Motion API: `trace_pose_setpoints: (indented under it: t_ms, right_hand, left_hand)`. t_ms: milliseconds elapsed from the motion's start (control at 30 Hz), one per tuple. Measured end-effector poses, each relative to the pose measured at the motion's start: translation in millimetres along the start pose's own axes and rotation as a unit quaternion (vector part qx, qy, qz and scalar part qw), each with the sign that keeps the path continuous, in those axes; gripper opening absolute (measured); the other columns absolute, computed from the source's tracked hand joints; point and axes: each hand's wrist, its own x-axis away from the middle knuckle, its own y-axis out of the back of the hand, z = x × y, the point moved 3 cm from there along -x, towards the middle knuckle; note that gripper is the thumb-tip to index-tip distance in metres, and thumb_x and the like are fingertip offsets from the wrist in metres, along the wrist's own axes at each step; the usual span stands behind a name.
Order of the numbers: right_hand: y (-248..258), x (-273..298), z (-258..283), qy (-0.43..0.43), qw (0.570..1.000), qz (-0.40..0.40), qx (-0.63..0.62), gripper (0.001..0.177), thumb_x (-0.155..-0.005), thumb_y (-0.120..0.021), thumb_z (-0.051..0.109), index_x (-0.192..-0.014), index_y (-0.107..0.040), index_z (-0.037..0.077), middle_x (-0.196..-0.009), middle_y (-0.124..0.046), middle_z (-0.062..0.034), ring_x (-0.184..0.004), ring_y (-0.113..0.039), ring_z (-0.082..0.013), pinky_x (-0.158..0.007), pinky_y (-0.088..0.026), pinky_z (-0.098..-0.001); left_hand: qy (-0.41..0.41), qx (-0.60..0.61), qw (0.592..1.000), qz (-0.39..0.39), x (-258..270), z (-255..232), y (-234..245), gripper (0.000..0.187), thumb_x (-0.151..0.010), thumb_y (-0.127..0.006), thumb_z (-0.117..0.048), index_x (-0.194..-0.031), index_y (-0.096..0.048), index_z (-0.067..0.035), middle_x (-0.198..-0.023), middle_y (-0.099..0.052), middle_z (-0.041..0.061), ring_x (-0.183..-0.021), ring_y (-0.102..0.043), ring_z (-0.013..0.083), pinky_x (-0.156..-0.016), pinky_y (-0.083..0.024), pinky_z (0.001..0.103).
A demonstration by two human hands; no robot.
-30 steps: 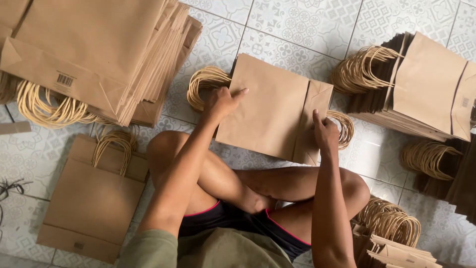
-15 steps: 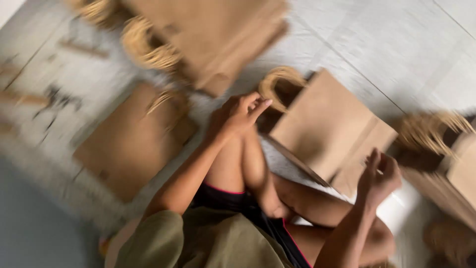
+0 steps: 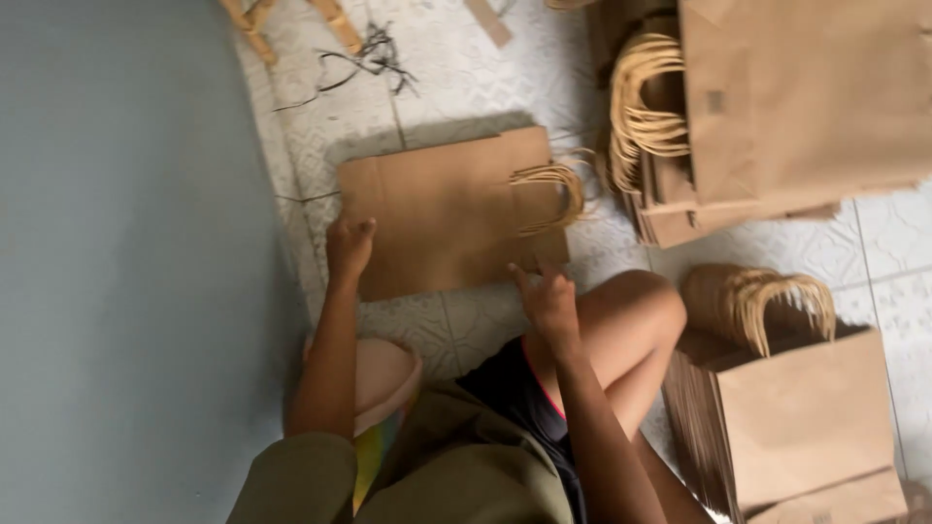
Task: The person sits on the floor and assembles flat brown paper bags by folding the bottom panels, inserting the pre-attached rope handles, and pressing the seams to form a finished bag. The person repeats this process for several bags, stacking the completed ones nearby.
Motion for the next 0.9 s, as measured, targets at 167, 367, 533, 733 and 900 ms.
trace_pose_setpoints:
  t_ms: [167,367,533,733,900]
  right_hand:
    - [-57,-19,-27,-0.161,0.972,0.139,0.102,0.075,-0.1,-0.066,0.041,-0.154,-0.04,-0.003,-0.149,-0.045,-0.0344,-0.139,-0.046,-0.0463,-0.115,-0.042,-0.056]
    - [-62,-19,-67,-0.088,0.986,0.07,0.126,0.059,-0.095,-0.075,0.029,-0.14,-0.057,-0.006,-0.128,-0.057,-0.0324,-0.121,-0.062,-0.0469,-0.098,-0.058,-0.0499]
    - [-62,-13,-69,-0.011,0.99,0.015,0.14,0.05,-0.086,-0.083,0.019,-0.127,-0.063,-0.002,-0.108,-0.068,-0.0232,-0.102,-0.071,-0.0398,-0.079,-0.065,-0.045]
    - [-59,-5,-55,0.012,0.984,0.007,0.177,0.048,-0.086,-0.082,0.026,-0.123,-0.068,-0.002,-0.108,-0.072,-0.0251,-0.104,-0.072,-0.0411,-0.083,-0.063,-0.0489]
    - [-57,-3,-53,0.022,0.987,-0.015,0.156,0.041,-0.085,-0.084,0.022,-0.118,-0.069,0.002,-0.104,-0.073,-0.0209,-0.1,-0.073,-0.0384,-0.08,-0.064,-0.0448]
  left_hand:
    - [0.058,0.089,0.994,0.031,5,0,1,0.078,-0.088,-0.07,-0.045,-0.147,-0.049,0.001,-0.147,-0.047,0.032,-0.14,-0.045,0.0455,-0.116,-0.037,0.057]
    - [0.067,0.039,0.996,0.048,3,6,1,0.069,-0.092,-0.066,-0.04,-0.142,-0.052,0.005,-0.14,-0.052,0.034,-0.132,-0.052,0.0477,-0.105,-0.047,0.059]
    - [0.071,0.039,0.996,0.049,-12,24,-11,0.072,-0.092,-0.07,-0.046,-0.141,-0.05,0.002,-0.139,-0.051,0.03,-0.132,-0.053,0.0454,-0.104,-0.049,0.058]
    - [0.081,0.05,0.992,0.083,-2,3,-2,0.082,-0.094,-0.068,-0.046,-0.154,-0.032,-0.002,-0.15,-0.042,0.033,-0.138,-0.046,0.0469,-0.108,-0.045,0.061]
    - [0.057,0.059,0.995,0.063,15,-25,27,0.079,-0.095,-0.071,-0.039,-0.153,-0.031,-0.003,-0.148,-0.042,0.032,-0.138,-0.047,0.0453,-0.108,-0.046,0.059]
